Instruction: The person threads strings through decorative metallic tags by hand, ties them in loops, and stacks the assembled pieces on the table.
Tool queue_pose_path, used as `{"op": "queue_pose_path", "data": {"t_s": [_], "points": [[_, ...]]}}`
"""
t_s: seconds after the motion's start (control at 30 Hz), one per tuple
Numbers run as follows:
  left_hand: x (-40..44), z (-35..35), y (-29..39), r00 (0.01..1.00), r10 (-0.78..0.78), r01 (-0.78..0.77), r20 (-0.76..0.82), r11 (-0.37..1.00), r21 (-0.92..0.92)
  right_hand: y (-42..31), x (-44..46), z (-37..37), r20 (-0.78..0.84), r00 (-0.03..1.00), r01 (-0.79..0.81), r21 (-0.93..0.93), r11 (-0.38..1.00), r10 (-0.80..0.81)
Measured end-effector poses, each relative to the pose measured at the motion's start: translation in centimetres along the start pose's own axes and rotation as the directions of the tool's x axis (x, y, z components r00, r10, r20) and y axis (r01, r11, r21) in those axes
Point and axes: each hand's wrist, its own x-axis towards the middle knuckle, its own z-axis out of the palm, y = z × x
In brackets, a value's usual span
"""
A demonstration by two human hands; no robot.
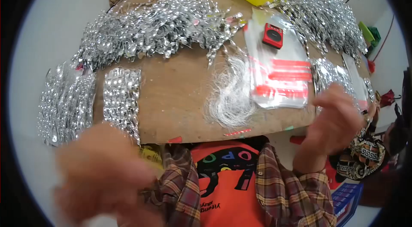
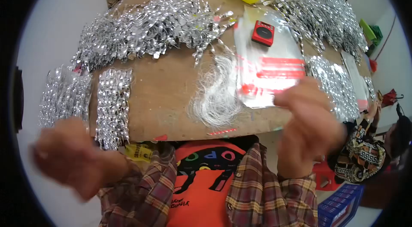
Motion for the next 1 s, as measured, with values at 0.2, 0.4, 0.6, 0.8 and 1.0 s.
{"op": "queue_pose_path", "data": {"t_s": [0.2,0.4,0.6,0.8,1.0], "points": [[0.8,0.6,0.2,1.0,-0.02,0.02,0.013,1.0,0.01,-1.5,4.6,-0.4,0.047,0.974,0.222,0.006,0.975,-0.222],[2.3,-0.1,-1.8,0.997,0.004,-0.004,0.077,1.0,-0.009,-1.3,5.3,0.9,0.23,0.972,0.072,-0.081,0.994,-0.052],[8.1,-3.8,-4.1,0.96,0.245,-0.264,0.134,0.952,0.151,1.1,10.5,2.1,0.285,0.952,0.177,-0.227,0.958,-0.109],[13.6,-8.6,-1.9,0.903,0.295,-0.369,0.311,0.905,0.213,0.1,14.7,3.3,0.273,0.961,0.052,-0.3,0.952,0.033],[16.0,-7.8,-1.7,0.887,0.327,-0.34,0.327,0.94,-0.019,-4.3,17.0,1.1,0.414,0.795,-0.227,-0.476,0.85,0.444]]}}
